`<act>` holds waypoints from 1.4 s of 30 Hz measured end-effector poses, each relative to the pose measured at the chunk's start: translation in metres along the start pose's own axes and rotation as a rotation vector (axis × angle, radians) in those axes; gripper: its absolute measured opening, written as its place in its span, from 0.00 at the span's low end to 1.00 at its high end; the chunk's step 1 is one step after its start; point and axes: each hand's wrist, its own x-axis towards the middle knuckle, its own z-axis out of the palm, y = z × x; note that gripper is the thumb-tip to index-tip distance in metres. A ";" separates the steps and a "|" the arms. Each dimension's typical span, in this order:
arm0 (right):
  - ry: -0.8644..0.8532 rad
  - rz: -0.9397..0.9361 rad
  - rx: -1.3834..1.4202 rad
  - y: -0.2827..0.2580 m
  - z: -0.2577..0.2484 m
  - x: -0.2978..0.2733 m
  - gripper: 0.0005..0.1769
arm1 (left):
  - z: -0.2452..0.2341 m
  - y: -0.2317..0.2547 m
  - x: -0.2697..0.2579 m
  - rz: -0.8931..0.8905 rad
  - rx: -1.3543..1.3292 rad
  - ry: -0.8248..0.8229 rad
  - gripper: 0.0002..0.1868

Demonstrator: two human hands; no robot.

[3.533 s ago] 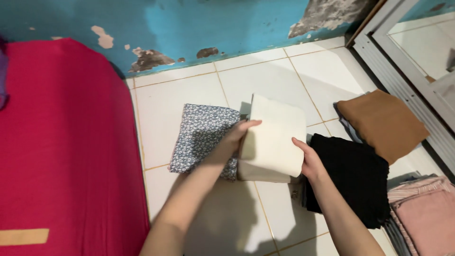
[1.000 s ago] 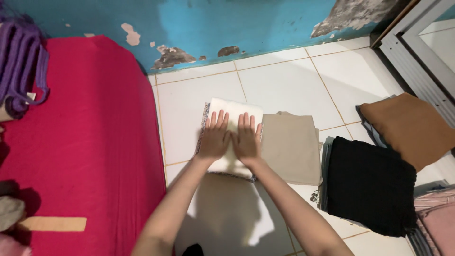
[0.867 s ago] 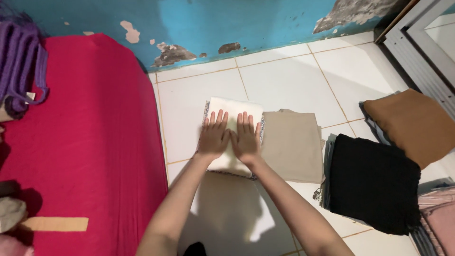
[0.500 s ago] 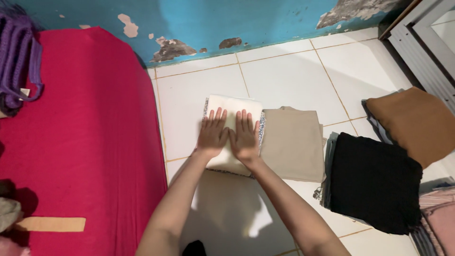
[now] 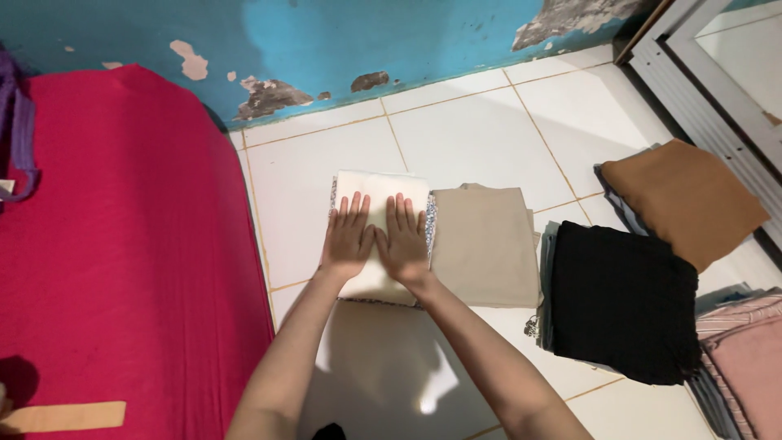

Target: The person is folding and neatly stacking various pieces of clothing, including trousers and shirts, on a tiled floor.

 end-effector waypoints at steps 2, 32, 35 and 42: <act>0.008 -0.004 0.011 0.001 0.000 -0.001 0.41 | -0.005 0.003 -0.001 -0.003 -0.002 -0.025 0.36; 0.236 -0.197 0.200 0.035 -0.004 -0.020 0.52 | -0.019 0.014 -0.005 -0.018 -0.052 -0.055 0.34; 0.267 -0.221 0.273 0.036 -0.005 -0.026 0.53 | -0.023 0.010 -0.006 -0.040 -0.068 -0.096 0.35; -0.430 0.038 0.565 0.027 -0.152 -0.058 0.58 | -0.037 0.016 -0.005 -0.010 -0.161 -0.057 0.36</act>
